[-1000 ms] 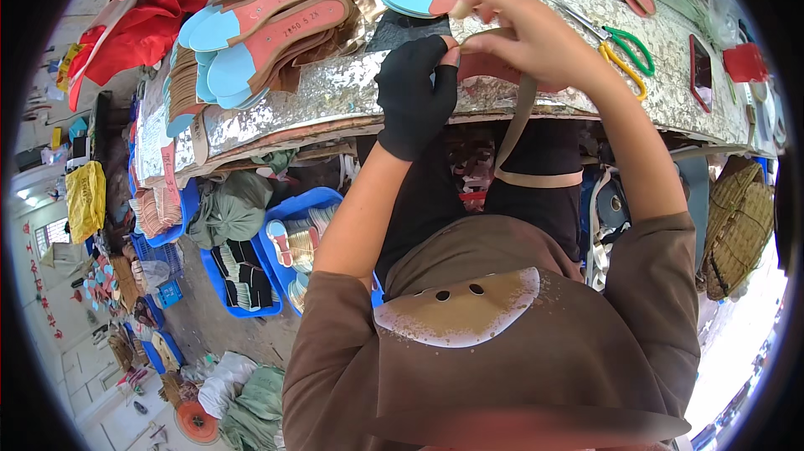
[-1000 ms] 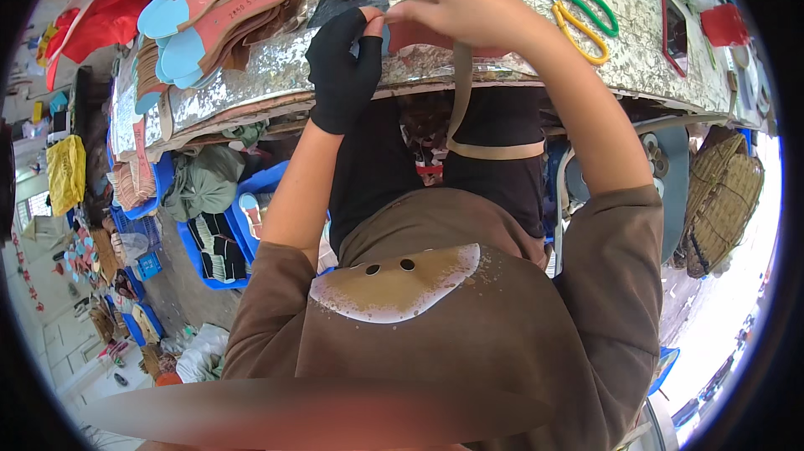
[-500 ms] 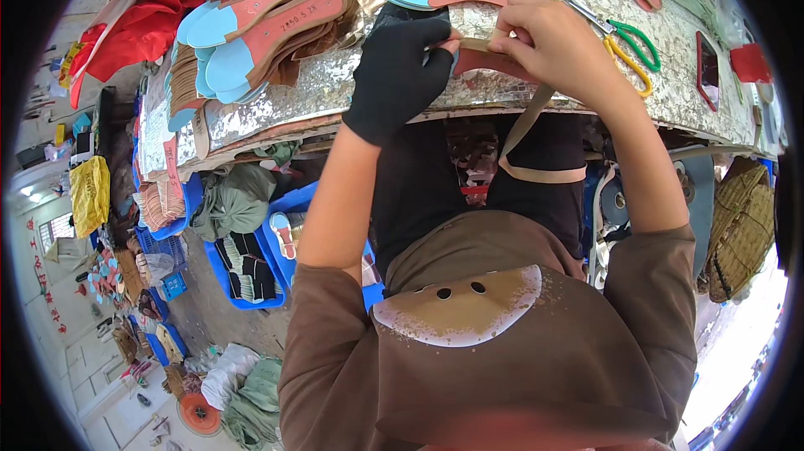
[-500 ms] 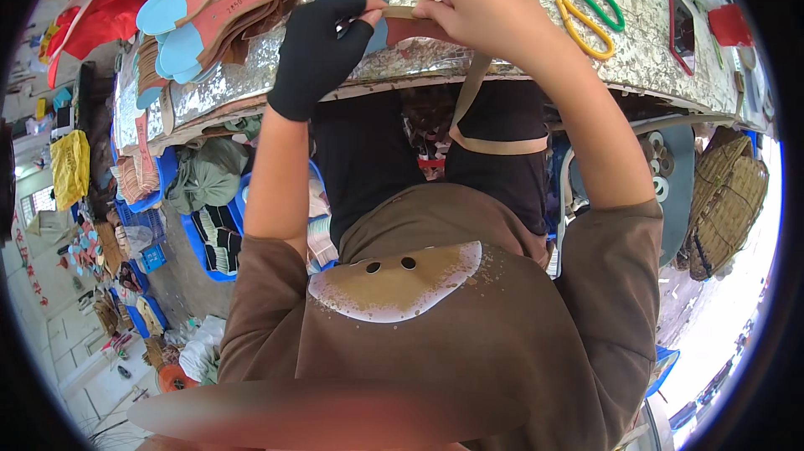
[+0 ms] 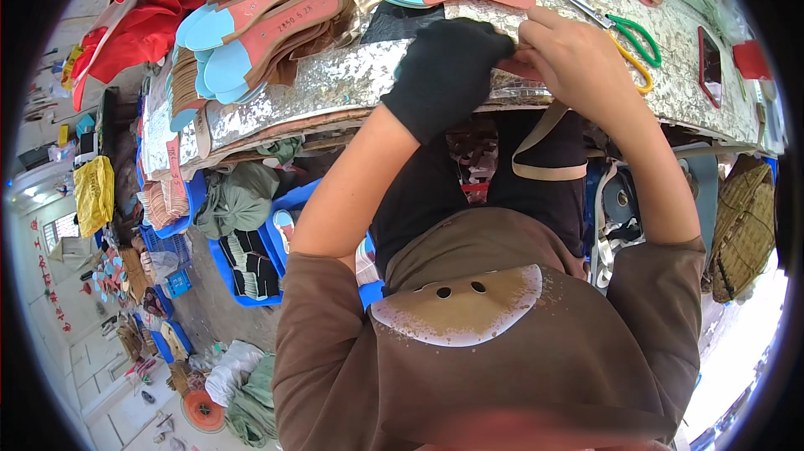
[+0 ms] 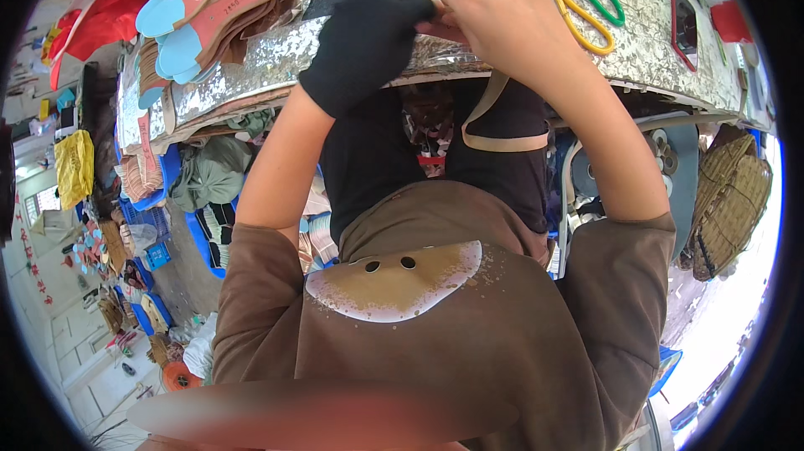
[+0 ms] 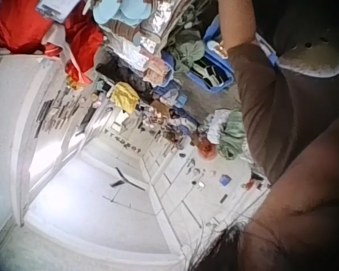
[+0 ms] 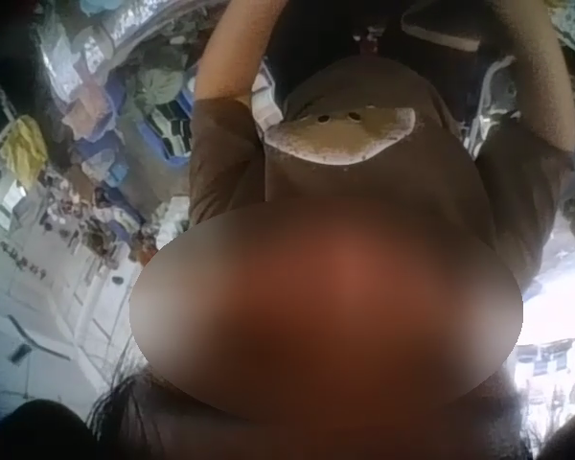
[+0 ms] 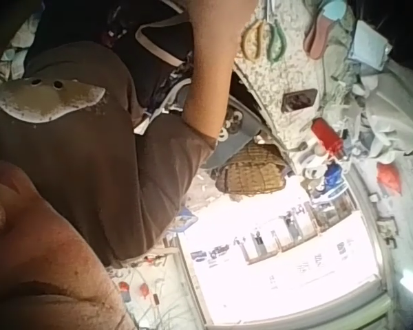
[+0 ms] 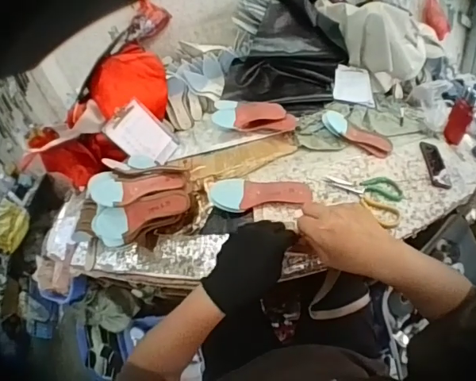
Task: Apply adhesive tape and trim materials for shoe component assembly.
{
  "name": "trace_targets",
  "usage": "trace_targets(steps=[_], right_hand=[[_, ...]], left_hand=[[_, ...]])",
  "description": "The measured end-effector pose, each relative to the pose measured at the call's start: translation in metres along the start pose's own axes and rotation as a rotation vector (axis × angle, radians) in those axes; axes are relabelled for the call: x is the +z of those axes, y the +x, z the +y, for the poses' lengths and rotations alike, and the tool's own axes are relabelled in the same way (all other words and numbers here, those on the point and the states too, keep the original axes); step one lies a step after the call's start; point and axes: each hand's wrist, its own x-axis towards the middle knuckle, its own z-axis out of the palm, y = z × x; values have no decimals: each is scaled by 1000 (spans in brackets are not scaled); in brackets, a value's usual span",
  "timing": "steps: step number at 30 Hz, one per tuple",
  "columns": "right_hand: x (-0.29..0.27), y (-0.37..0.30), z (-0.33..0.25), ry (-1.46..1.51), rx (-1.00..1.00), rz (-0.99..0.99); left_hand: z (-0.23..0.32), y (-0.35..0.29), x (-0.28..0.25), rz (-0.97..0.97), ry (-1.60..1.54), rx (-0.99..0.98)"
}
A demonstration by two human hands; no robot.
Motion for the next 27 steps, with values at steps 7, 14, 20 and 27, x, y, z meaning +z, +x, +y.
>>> trace_targets(steps=[7,14,20,27], right_hand=[[-2,-11,10,-10,-12,0],[0,-35,27,31,-48,47],[17,-42,31,233,-9,105],[-8,-46,23,672,323,-14]], left_hand=[[-6,1,12,45,1,-24],[-4,4,13,71,-25,40],[8,24,18,-189,13,15],[25,13,-11,-436,55,64]])
